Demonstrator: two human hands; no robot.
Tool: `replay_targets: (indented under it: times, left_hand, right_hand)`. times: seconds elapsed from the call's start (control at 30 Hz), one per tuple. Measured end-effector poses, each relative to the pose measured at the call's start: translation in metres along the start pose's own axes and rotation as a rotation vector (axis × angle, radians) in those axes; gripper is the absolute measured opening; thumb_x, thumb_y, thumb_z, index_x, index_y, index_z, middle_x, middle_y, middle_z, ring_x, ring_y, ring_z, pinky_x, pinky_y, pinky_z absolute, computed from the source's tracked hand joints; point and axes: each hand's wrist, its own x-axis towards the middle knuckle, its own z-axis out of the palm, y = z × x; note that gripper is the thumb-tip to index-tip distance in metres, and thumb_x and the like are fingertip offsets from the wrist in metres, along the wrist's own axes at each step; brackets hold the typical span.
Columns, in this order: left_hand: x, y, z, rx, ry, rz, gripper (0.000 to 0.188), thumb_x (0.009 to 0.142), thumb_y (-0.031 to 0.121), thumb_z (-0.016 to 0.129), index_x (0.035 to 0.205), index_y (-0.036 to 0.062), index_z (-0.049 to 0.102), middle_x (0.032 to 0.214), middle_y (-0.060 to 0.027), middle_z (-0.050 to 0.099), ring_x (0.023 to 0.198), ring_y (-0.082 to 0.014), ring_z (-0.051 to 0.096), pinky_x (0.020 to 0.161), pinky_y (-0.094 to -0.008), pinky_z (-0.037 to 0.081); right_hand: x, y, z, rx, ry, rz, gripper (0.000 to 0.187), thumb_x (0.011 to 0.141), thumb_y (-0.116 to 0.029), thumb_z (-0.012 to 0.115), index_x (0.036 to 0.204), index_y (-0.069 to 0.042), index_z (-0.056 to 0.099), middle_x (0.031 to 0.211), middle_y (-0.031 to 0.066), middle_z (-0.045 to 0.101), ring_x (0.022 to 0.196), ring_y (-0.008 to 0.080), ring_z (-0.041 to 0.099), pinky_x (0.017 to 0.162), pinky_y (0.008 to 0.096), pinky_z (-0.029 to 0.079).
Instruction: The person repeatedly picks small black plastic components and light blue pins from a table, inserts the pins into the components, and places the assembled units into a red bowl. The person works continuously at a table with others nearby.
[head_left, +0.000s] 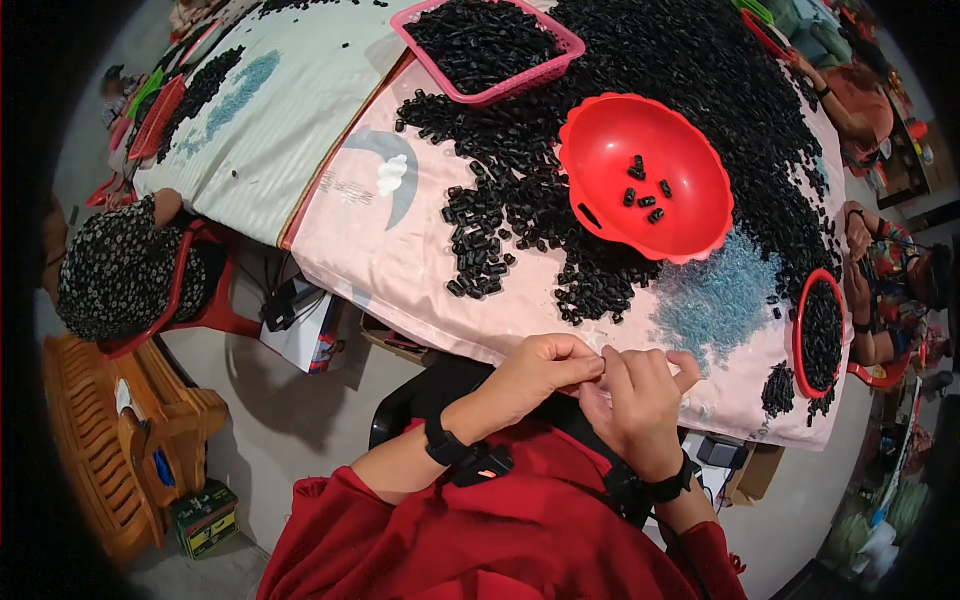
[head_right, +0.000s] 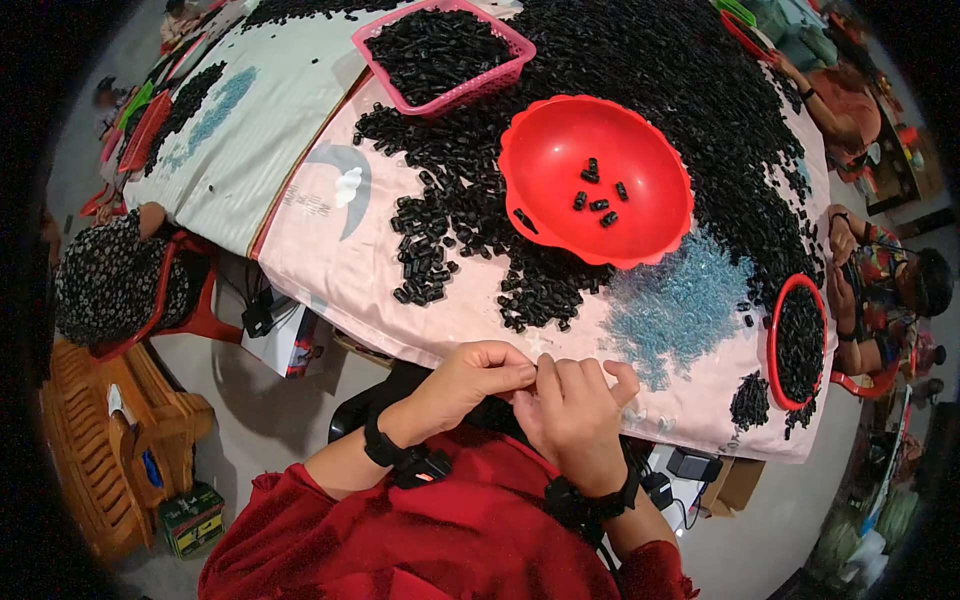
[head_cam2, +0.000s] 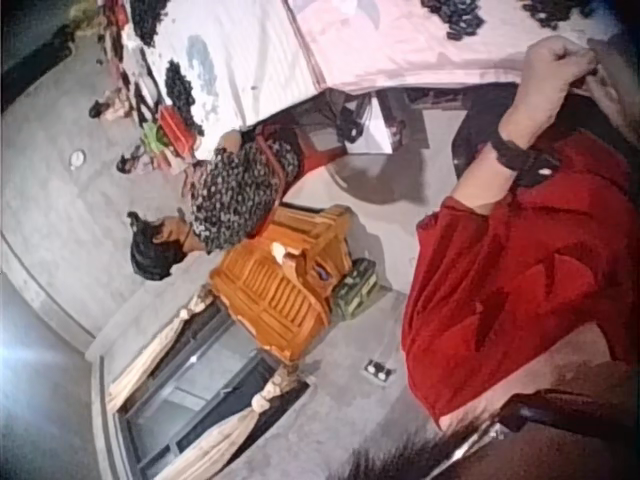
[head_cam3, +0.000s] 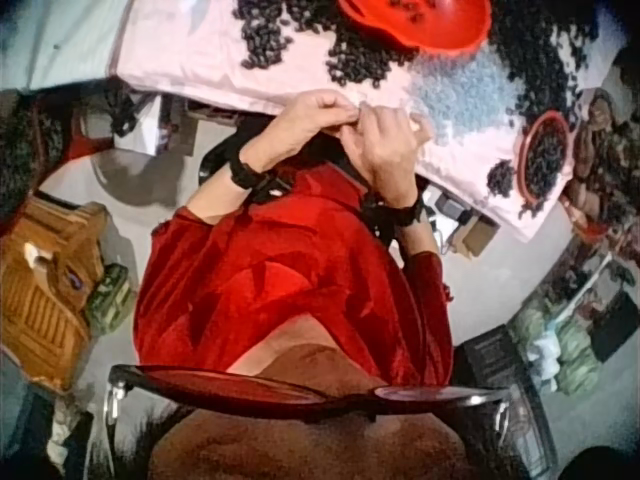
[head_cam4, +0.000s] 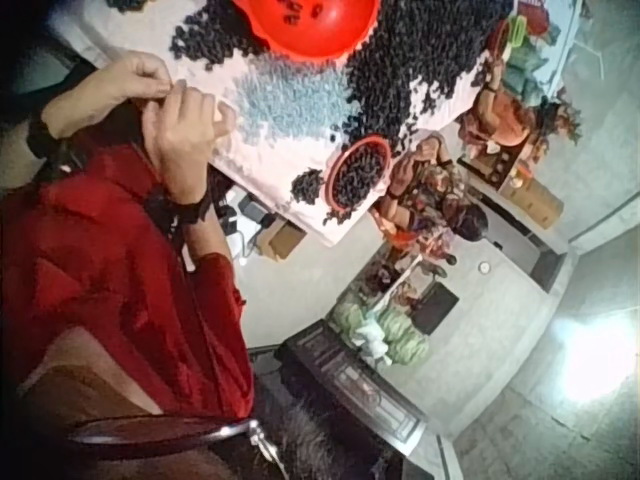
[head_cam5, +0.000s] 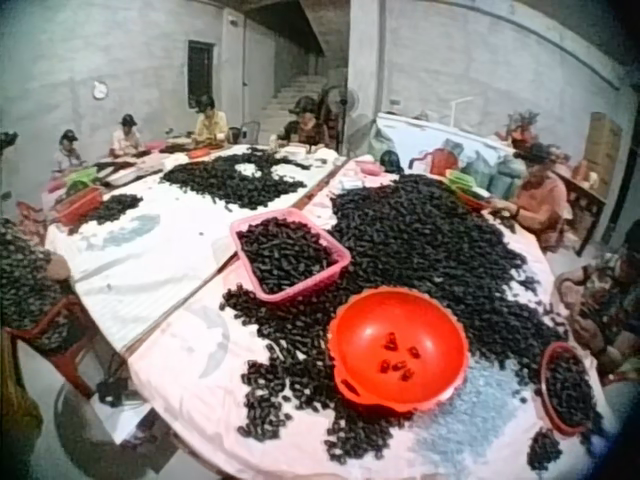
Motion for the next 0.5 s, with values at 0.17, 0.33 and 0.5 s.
replay_targets:
  times: [0.17, 0.33, 0.5]
  left_hand:
    - [-0.006, 0.003, 0.000, -0.064, -0.019, -0.096, 0.031, 0.109, 0.033, 0.065, 0.109, 0.0033, 0.073, 0.097, -0.0002, 0.072, 0.090, -0.0073, 0.067, 0.081, -0.0261, 0.059]
    - [-0.008, -0.001, -0.001, -0.113, -0.044, -0.105, 0.032, 0.110, 0.032, 0.063, 0.107, 0.0025, 0.073, 0.097, -0.0012, 0.071, 0.087, -0.0086, 0.067, 0.083, -0.0277, 0.060]
    - [-0.006, -0.003, 0.000, -0.090, -0.071, -0.084, 0.030, 0.109, 0.028, 0.065, 0.105, -0.0005, 0.072, 0.094, -0.0035, 0.071, 0.083, -0.0097, 0.067, 0.082, -0.0270, 0.060]
  right_hand:
    - [0.000, 0.003, -0.004, -0.003, -0.004, -0.015, 0.038, 0.075, -0.019, 0.083, 0.108, -0.004, 0.070, 0.087, 0.0024, 0.063, 0.085, 0.0214, 0.061, 0.098, 0.0471, 0.034]
    - [0.001, 0.005, -0.003, 0.001, -0.005, -0.056, 0.029, 0.078, -0.023, 0.082, 0.098, -0.007, 0.068, 0.084, 0.0023, 0.059, 0.082, 0.0202, 0.060, 0.096, 0.0462, 0.033]
    - [-0.006, 0.006, -0.002, 0.079, -0.034, -0.089, 0.031, 0.073, -0.018, 0.082, 0.099, -0.006, 0.068, 0.085, 0.0034, 0.061, 0.082, 0.0224, 0.061, 0.093, 0.0457, 0.036]
